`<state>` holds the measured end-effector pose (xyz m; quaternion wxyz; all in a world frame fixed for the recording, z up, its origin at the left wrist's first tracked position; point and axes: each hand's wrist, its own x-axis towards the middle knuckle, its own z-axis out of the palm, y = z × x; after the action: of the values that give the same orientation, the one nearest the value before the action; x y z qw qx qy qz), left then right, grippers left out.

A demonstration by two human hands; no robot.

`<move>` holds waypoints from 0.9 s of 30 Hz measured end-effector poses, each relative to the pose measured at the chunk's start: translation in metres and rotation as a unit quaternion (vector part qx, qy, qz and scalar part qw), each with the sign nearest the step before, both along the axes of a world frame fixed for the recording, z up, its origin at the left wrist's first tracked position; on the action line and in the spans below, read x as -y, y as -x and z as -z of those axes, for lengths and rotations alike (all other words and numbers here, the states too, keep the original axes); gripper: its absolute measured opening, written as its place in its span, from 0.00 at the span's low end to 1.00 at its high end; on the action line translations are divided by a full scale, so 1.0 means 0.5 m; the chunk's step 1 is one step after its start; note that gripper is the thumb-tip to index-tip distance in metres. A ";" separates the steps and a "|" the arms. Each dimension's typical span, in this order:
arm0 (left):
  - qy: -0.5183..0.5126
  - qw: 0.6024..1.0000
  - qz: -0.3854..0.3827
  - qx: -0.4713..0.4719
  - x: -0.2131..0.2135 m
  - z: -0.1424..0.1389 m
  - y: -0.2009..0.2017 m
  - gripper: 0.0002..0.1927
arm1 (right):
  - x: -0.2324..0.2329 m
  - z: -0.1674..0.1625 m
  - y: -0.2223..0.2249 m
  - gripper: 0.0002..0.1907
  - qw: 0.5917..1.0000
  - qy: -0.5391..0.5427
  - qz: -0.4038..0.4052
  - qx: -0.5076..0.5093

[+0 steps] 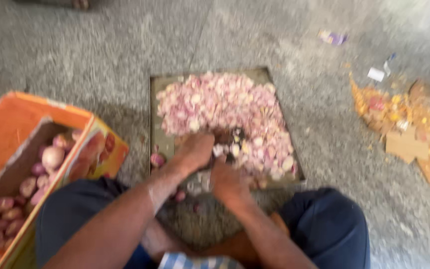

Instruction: The person sits on the floor and uses a knife to chop red onions on a wooden block placed on a metal tray. They repeatedly pick up whole onions from a nearby orange box, chop them, and place the pieces onto the tray.

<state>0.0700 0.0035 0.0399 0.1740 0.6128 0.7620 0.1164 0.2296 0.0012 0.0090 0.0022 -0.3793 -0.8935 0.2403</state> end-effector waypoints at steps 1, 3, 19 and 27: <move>0.014 1.000 -0.010 0.025 0.001 -0.003 -0.002 0.14 | 0.001 0.000 0.000 0.26 0.999 -0.025 -0.014 -0.033; -0.006 0.999 -0.015 0.036 -0.001 -0.007 -0.002 0.14 | 0.001 -0.005 0.001 0.26 0.999 0.001 0.018 -0.026; -0.058 0.997 -0.026 0.043 0.000 0.000 0.002 0.15 | -0.017 -0.034 -0.001 0.30 0.999 0.032 0.018 -0.004; -0.055 0.998 0.006 0.012 0.009 0.020 0.011 0.12 | 0.003 -0.010 0.017 0.24 0.988 0.120 0.095 0.013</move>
<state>0.0643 -0.0008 0.0300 0.1502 0.6243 0.7487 0.1647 0.2210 -0.0004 0.0140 -0.0323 -0.4633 -0.8178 0.3398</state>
